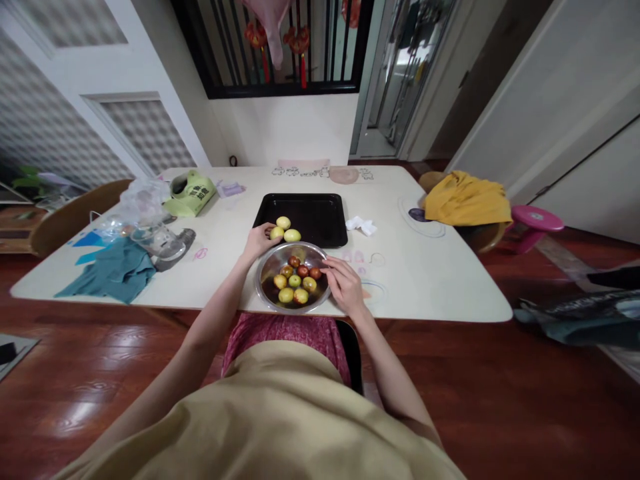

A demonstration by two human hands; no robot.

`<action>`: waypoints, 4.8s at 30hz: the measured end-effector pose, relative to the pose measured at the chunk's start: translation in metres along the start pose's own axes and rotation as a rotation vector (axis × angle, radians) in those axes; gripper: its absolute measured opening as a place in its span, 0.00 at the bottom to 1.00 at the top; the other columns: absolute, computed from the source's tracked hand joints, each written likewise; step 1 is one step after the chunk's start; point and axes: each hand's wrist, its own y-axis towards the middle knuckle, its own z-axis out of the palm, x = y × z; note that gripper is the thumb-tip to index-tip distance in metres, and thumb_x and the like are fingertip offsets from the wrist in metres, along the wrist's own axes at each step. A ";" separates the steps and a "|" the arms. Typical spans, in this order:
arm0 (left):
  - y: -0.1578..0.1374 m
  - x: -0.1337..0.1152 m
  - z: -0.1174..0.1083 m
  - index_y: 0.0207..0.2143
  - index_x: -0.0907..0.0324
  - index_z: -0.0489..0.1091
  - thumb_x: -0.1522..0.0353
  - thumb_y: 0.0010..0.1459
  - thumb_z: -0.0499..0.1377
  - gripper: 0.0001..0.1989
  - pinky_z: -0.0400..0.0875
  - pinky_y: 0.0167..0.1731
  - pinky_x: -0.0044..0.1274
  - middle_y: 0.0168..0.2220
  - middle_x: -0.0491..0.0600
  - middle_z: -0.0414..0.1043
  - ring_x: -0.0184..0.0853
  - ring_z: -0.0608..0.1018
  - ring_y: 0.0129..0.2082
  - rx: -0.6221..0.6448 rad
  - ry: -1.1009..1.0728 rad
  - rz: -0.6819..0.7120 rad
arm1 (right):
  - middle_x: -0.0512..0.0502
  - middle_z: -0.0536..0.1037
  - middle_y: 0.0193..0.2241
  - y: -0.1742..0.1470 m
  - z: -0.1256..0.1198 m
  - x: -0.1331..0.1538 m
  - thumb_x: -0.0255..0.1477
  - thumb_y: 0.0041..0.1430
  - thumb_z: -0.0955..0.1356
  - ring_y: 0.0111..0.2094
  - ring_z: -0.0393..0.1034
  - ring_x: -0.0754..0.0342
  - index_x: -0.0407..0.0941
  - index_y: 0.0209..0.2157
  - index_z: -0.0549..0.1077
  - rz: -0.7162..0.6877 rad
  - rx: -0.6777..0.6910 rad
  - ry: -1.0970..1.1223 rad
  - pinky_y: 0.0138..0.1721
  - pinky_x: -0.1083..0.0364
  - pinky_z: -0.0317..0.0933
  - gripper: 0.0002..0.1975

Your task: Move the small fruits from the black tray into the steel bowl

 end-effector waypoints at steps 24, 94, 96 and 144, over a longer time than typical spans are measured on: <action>-0.102 -0.066 -0.018 0.57 0.59 0.76 0.72 0.61 0.66 0.21 0.79 0.58 0.35 0.53 0.55 0.81 0.43 0.83 0.53 0.134 -0.069 0.468 | 0.40 0.85 0.48 0.001 -0.001 0.000 0.30 0.76 0.62 0.55 0.79 0.42 0.48 0.42 0.83 -0.007 0.007 -0.020 0.55 0.38 0.75 0.17; -0.084 -0.080 -0.060 0.55 0.56 0.77 0.65 0.62 0.67 0.18 0.86 0.44 0.28 0.55 0.55 0.78 0.41 0.81 0.54 0.162 -0.175 0.478 | 0.40 0.85 0.48 -0.001 0.003 0.000 0.33 0.77 0.62 0.54 0.79 0.42 0.48 0.42 0.83 0.039 -0.008 -0.013 0.55 0.38 0.76 0.18; -0.103 -0.083 -0.067 0.55 0.55 0.77 0.67 0.63 0.67 0.18 0.85 0.46 0.29 0.54 0.54 0.79 0.41 0.81 0.54 0.215 -0.141 0.554 | 0.40 0.85 0.48 0.000 0.002 0.000 0.33 0.77 0.62 0.54 0.79 0.42 0.48 0.42 0.83 0.037 -0.007 -0.015 0.55 0.38 0.76 0.18; -0.108 -0.038 -0.055 0.51 0.58 0.80 0.64 0.69 0.65 0.11 0.79 0.56 0.36 0.50 0.57 0.83 0.41 0.83 0.52 0.052 -0.265 0.558 | 0.41 0.85 0.46 0.021 -0.007 -0.005 0.31 0.76 0.63 0.51 0.79 0.44 0.49 0.42 0.83 -0.007 -0.009 -0.004 0.52 0.39 0.75 0.16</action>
